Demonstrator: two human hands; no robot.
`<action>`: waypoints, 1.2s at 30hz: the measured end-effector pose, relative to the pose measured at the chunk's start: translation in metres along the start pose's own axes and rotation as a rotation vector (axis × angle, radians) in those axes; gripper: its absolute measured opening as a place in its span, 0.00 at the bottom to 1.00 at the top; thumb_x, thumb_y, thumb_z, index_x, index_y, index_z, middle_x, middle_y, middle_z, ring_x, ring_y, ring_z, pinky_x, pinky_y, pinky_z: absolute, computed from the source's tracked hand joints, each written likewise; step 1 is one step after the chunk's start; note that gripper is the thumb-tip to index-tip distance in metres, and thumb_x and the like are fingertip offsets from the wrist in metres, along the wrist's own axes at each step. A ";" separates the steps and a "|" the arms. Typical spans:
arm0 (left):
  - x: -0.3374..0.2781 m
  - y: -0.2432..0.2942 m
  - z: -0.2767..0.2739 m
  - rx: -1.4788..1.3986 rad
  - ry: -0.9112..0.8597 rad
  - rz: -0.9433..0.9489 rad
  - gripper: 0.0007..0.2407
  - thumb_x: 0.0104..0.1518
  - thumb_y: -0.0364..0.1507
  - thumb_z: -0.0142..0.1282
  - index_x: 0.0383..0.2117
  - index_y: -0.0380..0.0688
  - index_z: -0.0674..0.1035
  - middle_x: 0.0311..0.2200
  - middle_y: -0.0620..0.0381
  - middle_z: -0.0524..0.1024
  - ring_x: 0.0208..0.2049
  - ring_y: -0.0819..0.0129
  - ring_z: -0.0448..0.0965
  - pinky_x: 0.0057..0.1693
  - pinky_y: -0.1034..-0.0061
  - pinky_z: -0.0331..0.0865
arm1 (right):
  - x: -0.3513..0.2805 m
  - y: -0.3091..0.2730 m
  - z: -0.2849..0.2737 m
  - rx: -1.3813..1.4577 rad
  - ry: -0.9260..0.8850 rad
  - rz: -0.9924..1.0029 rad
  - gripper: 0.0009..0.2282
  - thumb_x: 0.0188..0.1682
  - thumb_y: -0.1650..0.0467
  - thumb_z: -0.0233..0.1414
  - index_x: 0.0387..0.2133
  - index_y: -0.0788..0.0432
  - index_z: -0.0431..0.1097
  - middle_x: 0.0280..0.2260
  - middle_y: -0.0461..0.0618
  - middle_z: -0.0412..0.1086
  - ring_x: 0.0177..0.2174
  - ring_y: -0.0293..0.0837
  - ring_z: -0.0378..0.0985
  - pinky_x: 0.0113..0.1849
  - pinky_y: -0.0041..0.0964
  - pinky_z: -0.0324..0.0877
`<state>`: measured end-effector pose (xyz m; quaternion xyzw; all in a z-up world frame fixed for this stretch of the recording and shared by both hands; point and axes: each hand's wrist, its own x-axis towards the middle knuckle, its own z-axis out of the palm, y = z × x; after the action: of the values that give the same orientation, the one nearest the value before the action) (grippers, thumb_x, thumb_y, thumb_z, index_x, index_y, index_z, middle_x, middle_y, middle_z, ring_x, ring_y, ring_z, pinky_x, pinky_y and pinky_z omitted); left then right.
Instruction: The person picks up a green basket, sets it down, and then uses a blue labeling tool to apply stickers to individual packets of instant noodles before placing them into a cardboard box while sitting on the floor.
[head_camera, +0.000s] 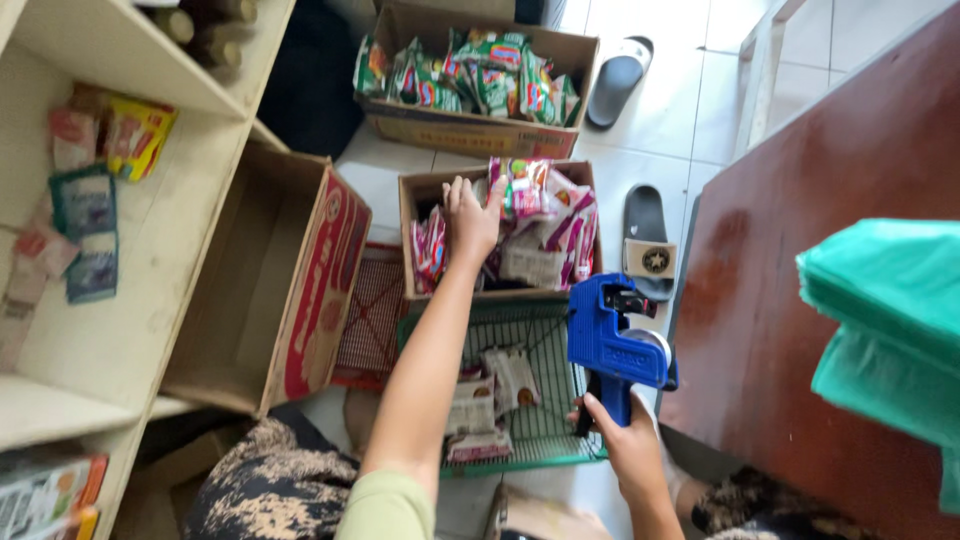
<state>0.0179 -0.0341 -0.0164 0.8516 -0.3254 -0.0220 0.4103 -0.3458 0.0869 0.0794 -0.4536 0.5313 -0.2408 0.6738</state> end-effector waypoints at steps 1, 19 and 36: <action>0.008 -0.002 0.011 -0.002 0.001 0.004 0.31 0.62 0.48 0.60 0.56 0.25 0.72 0.62 0.34 0.65 0.67 0.38 0.57 0.69 0.55 0.50 | 0.003 -0.004 -0.001 -0.007 0.003 0.029 0.16 0.48 0.70 0.56 0.46 0.69 0.68 0.34 0.59 0.78 0.31 0.48 0.83 0.35 0.39 0.77; -0.077 0.085 -0.170 -0.197 -0.351 0.144 0.29 0.42 0.34 0.79 0.54 0.50 0.79 0.41 0.47 0.80 0.43 0.61 0.82 0.51 0.70 0.74 | -0.003 -0.020 -0.005 0.012 -0.053 -0.034 0.16 0.49 0.68 0.56 0.46 0.69 0.68 0.35 0.57 0.76 0.32 0.47 0.83 0.35 0.39 0.76; -0.276 0.082 -0.255 -1.086 -0.582 -0.524 0.21 0.51 0.28 0.69 0.50 0.35 0.75 0.40 0.53 0.82 0.38 0.74 0.84 0.45 0.77 0.79 | -0.078 0.005 0.005 0.038 -0.162 -0.155 0.21 0.48 0.67 0.60 0.48 0.72 0.69 0.40 0.53 0.75 0.38 0.39 0.78 0.40 0.33 0.75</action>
<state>-0.1663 0.2612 0.1474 0.5343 -0.1479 -0.5104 0.6574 -0.3667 0.1540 0.1143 -0.4986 0.4336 -0.2646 0.7024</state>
